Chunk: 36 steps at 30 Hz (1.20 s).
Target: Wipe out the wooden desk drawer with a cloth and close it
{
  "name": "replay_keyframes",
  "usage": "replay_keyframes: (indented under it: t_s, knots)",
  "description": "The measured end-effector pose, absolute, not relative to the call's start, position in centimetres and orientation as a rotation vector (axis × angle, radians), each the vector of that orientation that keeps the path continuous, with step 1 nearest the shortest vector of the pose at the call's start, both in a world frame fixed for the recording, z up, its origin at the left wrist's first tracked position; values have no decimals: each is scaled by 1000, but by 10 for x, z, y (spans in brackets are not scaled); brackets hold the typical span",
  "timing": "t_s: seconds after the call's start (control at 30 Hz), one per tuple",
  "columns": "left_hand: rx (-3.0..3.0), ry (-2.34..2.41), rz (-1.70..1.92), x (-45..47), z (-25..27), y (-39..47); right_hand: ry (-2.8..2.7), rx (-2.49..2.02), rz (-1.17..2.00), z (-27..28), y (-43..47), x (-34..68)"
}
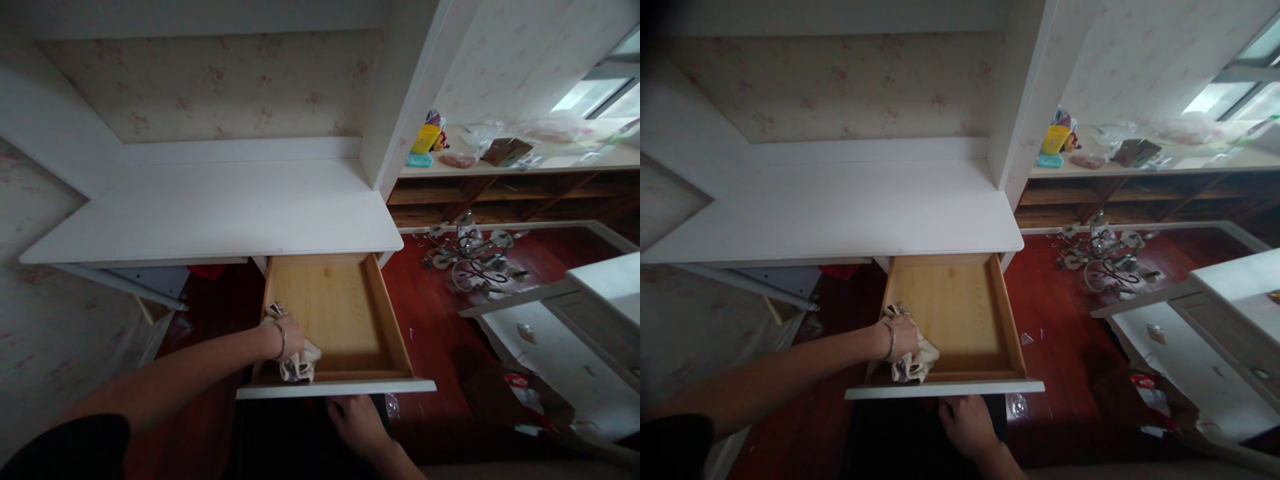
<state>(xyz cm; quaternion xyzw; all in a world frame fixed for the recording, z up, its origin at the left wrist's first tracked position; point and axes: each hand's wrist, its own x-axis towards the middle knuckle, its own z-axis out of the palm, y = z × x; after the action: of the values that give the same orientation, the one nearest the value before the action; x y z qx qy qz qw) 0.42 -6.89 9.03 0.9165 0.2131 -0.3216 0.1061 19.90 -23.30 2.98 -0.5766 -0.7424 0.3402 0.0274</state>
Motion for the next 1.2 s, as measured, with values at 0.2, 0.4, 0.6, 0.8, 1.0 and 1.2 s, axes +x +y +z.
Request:
replay_keyframes:
  t_s: [0.2,0.4,0.6,0.8,1.0,1.2]
  knots:
    - [2742,826,-983,-27,86,-38,-2263,-1787,1063,33,-233,198]
    - [2748,1078,-828,-32,78,29,-2247,-1804,1069,33,-234,196]
    - [2637,1127,-662,-30,82,63,-2231,-1822,1069,36,-234,195]
    - [2532,1197,-298,-30,96,32,-2211,-1834,1107,33,-236,196]
    - [1791,1576,437,-31,87,-24,-2169,-1824,1186,29,-236,199]
    - [1294,1706,606,-21,69,-39,-2209,-1794,1201,25,-235,202]
